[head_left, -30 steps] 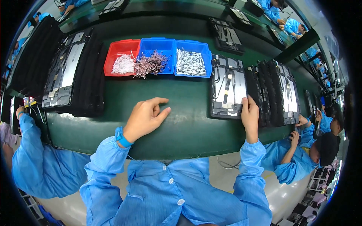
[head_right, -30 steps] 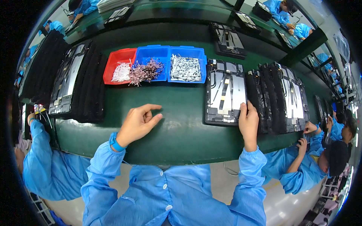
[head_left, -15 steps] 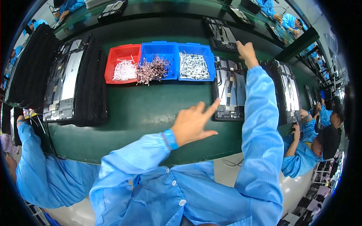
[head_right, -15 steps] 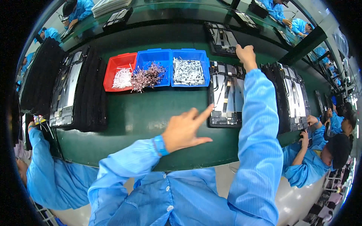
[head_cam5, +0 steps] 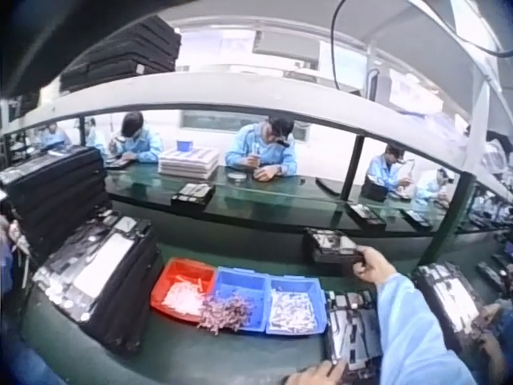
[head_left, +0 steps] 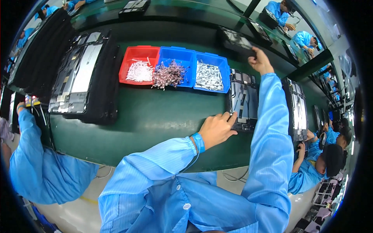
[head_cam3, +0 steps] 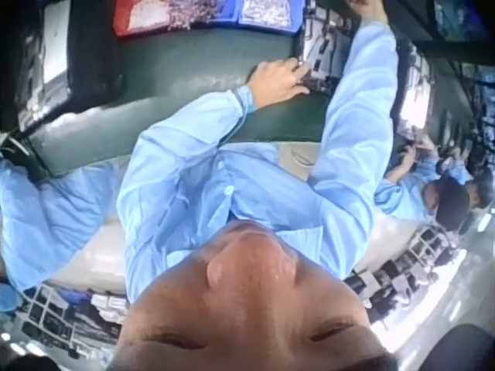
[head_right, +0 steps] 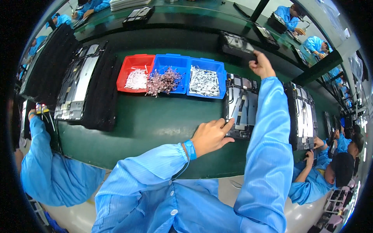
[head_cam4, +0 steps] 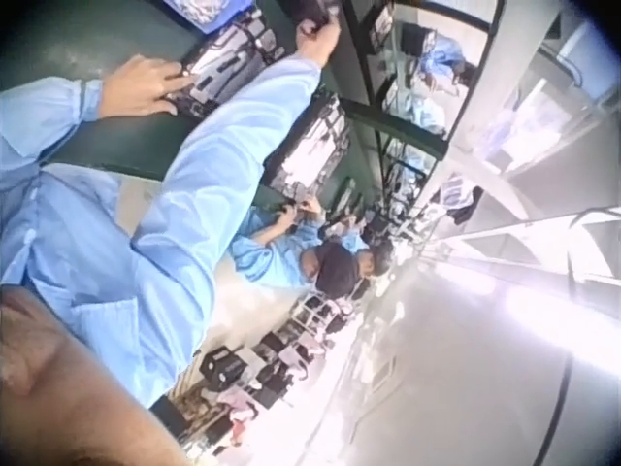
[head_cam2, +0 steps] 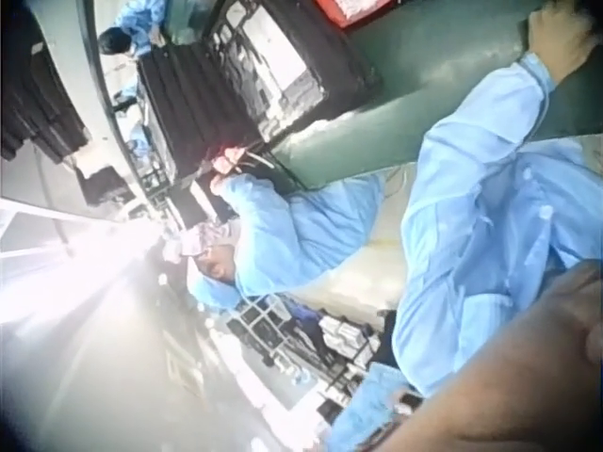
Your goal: The person assembles tablet devices by taking small components from bins, attaching and pressing them onto tablet housings by hand, and placing the assembled tablets onto a stack.
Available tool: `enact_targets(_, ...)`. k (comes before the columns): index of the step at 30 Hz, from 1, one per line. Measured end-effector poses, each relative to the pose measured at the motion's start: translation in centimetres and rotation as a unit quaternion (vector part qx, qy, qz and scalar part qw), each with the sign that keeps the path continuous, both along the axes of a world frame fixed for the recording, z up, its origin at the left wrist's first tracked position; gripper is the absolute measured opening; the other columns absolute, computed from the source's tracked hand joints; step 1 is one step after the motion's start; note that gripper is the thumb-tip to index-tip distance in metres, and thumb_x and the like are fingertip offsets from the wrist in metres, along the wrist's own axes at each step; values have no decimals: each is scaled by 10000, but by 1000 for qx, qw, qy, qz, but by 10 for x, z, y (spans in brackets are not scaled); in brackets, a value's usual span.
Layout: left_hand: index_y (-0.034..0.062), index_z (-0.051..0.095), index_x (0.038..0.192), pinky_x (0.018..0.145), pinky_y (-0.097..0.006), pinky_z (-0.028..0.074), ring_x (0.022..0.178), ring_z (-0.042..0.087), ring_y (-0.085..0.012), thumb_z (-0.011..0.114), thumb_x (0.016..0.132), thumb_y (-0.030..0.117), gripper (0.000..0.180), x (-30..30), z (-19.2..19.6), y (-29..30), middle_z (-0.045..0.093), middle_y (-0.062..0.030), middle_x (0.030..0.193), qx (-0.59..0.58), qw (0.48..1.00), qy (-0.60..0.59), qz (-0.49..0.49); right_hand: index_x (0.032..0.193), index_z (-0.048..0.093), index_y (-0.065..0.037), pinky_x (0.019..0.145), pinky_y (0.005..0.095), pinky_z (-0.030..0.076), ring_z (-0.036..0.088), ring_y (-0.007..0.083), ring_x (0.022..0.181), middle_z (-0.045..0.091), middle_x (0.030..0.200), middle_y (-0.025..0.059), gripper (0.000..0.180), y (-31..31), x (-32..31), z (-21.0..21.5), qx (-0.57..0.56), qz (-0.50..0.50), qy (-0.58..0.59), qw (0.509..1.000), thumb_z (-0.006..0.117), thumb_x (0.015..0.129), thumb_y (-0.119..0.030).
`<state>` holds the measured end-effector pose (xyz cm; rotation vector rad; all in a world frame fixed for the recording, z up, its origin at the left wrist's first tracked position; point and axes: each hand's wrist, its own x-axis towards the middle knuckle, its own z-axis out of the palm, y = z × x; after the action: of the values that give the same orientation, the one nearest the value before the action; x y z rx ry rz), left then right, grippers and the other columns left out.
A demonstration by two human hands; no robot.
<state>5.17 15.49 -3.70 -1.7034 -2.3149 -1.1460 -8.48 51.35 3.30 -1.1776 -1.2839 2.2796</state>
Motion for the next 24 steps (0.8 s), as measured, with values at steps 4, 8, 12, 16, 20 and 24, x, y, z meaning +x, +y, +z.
enact_targets(4,56,511,1371,589,-407,528,744,636,-309,708,842,452,690,-7,17,-23,573,-134,910,26,999,-39,1,1045,488,-104,378,231,221,376,126,512,515,848,83,204,-50,38,38,123,-64,124,983,594,965,-259)
enact_targets(8,97,681,1077,596,-397,495,703,593,-277,787,766,163,336,-64,40,-82,585,-87,784,144,967,105,181,1077,575,-80,334,209,248,373,105,404,678,899,89,207,-128,151,58,100,37,255,961,563,996,-270)
enact_targets(12,82,732,965,663,-376,444,756,537,-261,796,743,101,232,-115,61,-111,537,-76,794,159,921,161,318,1120,601,-54,307,198,229,428,85,371,675,802,56,331,-228,264,45,197,-85,124,969,588,976,-352)
enact_targets(16,83,743,920,722,-399,413,845,517,-268,797,731,183,220,-132,61,-96,541,-75,841,87,921,207,317,1199,586,-9,333,223,303,517,59,468,672,852,38,374,-273,342,6,137,24,52,989,593,978,-310)
enact_targets(20,89,751,848,735,-416,391,885,513,-267,783,728,217,178,-136,56,-85,553,-79,852,19,909,235,343,1198,523,-36,383,217,285,467,64,466,593,720,20,386,-322,359,-21,56,64,-10,996,586,995,-358)
enact_targets(24,95,744,798,727,-415,400,855,528,-274,774,729,169,106,-140,52,-82,568,-63,839,6,906,236,352,1197,471,-21,421,251,456,575,144,526,633,832,94,317,-356,358,-39,16,92,40,995,467,1055,-304)
